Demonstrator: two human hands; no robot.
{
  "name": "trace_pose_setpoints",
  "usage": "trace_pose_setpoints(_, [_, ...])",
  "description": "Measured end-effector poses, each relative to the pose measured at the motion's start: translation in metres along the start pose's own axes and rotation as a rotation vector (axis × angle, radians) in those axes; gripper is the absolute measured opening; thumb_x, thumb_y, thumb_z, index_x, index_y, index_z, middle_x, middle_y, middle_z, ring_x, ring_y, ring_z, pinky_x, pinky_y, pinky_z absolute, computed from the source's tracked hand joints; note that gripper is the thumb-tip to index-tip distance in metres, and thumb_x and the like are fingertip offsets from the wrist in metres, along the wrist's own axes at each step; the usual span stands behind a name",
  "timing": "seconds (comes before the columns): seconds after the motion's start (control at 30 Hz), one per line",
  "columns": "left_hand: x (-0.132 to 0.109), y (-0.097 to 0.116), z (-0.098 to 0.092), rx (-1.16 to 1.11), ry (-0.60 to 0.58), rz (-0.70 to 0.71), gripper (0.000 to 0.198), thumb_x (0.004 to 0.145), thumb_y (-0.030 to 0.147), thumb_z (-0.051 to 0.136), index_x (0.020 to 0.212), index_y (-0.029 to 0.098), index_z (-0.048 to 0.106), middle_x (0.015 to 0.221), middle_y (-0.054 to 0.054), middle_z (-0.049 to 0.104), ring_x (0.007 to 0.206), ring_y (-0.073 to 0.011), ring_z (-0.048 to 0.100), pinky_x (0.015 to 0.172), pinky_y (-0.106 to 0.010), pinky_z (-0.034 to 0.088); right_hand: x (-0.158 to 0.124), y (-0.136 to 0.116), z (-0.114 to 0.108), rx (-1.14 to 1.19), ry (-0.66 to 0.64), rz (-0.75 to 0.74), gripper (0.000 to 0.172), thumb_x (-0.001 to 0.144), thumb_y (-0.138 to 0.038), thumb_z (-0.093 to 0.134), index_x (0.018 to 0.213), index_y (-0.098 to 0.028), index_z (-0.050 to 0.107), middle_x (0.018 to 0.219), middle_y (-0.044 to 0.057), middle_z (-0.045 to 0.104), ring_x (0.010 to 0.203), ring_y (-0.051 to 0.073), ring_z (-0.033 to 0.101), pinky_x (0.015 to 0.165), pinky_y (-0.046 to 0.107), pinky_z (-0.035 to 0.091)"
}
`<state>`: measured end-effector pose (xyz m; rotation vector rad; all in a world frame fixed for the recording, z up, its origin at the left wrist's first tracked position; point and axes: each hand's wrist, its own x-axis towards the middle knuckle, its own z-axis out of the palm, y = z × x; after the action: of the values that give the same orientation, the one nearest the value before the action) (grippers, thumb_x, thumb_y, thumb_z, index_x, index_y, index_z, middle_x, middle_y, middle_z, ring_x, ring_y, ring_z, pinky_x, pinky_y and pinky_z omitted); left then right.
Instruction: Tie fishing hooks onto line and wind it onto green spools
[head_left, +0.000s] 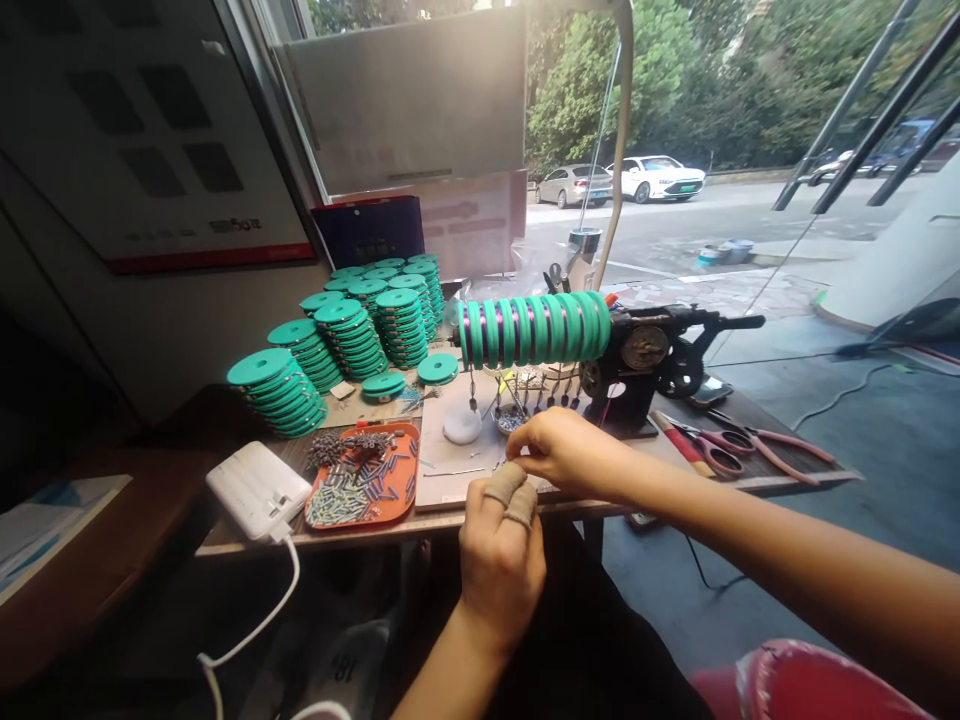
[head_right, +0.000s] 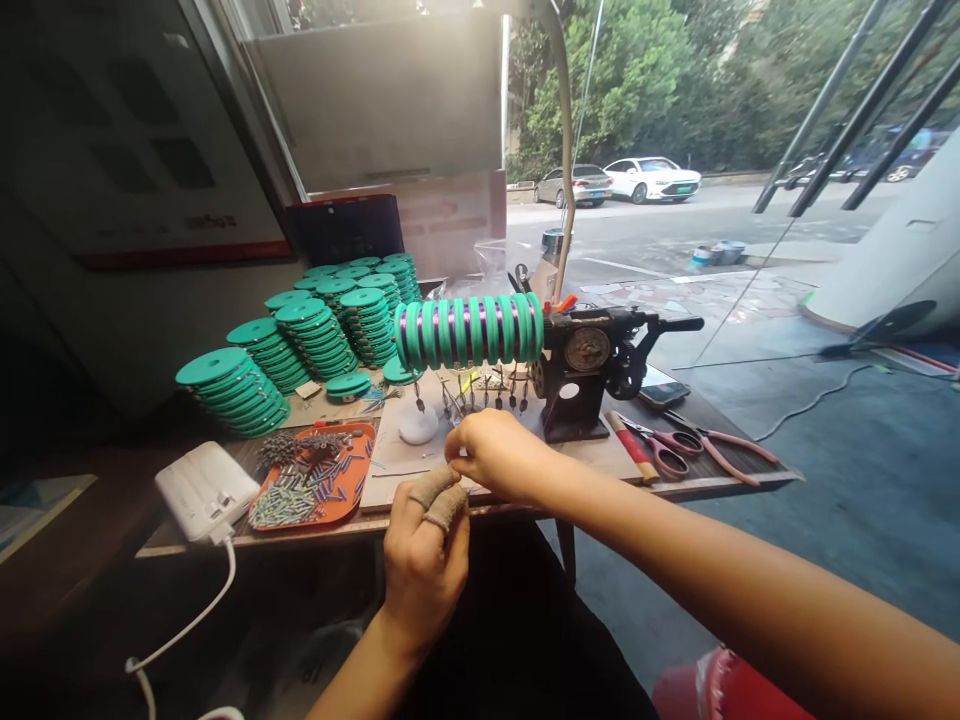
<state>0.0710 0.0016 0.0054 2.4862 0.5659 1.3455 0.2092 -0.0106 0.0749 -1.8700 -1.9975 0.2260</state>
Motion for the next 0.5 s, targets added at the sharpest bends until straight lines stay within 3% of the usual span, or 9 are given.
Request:
trace_pose_setpoints(0.13, [0.004,-0.006,-0.005,-0.173,-0.042,0.026,0.026,0.075,0.003,0.049,0.091,0.018,0.063,0.089,-0.01,0.064,0.085,-0.0208,0.055,0.076,-0.034,0.047,0.004,-0.002,-0.001,0.031,-0.009,0.026,0.013,0.067,-0.01,0.06,0.059,-0.016,0.068,0.05,0.0,0.059,0.048,0.011,0.05,0.049,0.019,0.032])
trace_pose_setpoints(0.2, [0.004,-0.004,-0.006,-0.269,-0.047,-0.038,0.02,0.075,0.006,0.05,0.084,0.018,0.064,0.082,-0.008,0.063,0.08,-0.0202,0.055,0.072,-0.033,0.046,-0.003,-0.003,-0.002,0.046,0.004,0.03,0.012,0.068,-0.011,0.06,0.061,-0.016,0.068,0.051,0.001,0.059,0.049,0.012,0.051,0.05,0.02,0.033])
trace_pose_setpoints(0.27, [0.002,0.0,-0.005,-0.402,-0.086,-0.24,0.014,0.076,0.012,0.051,0.077,0.018,0.064,0.078,-0.007,0.062,0.077,-0.0196,0.055,0.07,-0.033,0.045,-0.02,-0.005,-0.002,0.063,0.037,0.011,0.011,0.074,-0.014,0.056,0.072,-0.016,0.067,0.062,0.003,0.063,0.056,0.013,0.055,0.054,0.021,0.035])
trace_pose_setpoints(0.37, [-0.003,0.006,-0.001,-0.71,-0.166,-0.726,0.007,0.075,0.019,0.057,0.074,0.015,0.063,0.072,-0.004,0.061,0.07,-0.016,0.055,0.068,-0.028,0.043,-0.057,-0.007,0.006,0.247,0.263,0.008,0.017,0.083,-0.022,0.047,0.085,-0.016,0.063,0.08,0.006,0.064,0.067,0.013,0.055,0.06,0.022,0.039])
trace_pose_setpoints(0.43, [-0.003,0.009,0.001,-0.91,-0.176,-0.966,0.008,0.07,0.021,0.063,0.073,0.013,0.063,0.063,-0.001,0.058,0.059,-0.011,0.049,0.06,-0.023,0.04,-0.079,-0.006,0.023,0.479,0.417,0.179,0.014,0.083,-0.025,0.048,0.08,-0.017,0.06,0.072,0.003,0.06,0.061,0.011,0.05,0.057,0.022,0.038])
trace_pose_setpoints(0.5, [-0.002,0.011,0.001,-1.05,-0.175,-1.078,0.009,0.066,0.019,0.066,0.069,0.011,0.062,0.057,0.002,0.053,0.052,-0.0069,0.041,0.053,-0.019,0.034,-0.091,-0.005,0.047,0.804,0.377,0.377,0.012,0.078,-0.028,0.055,0.076,-0.017,0.059,0.064,-0.001,0.055,0.052,0.009,0.044,0.05,0.021,0.035])
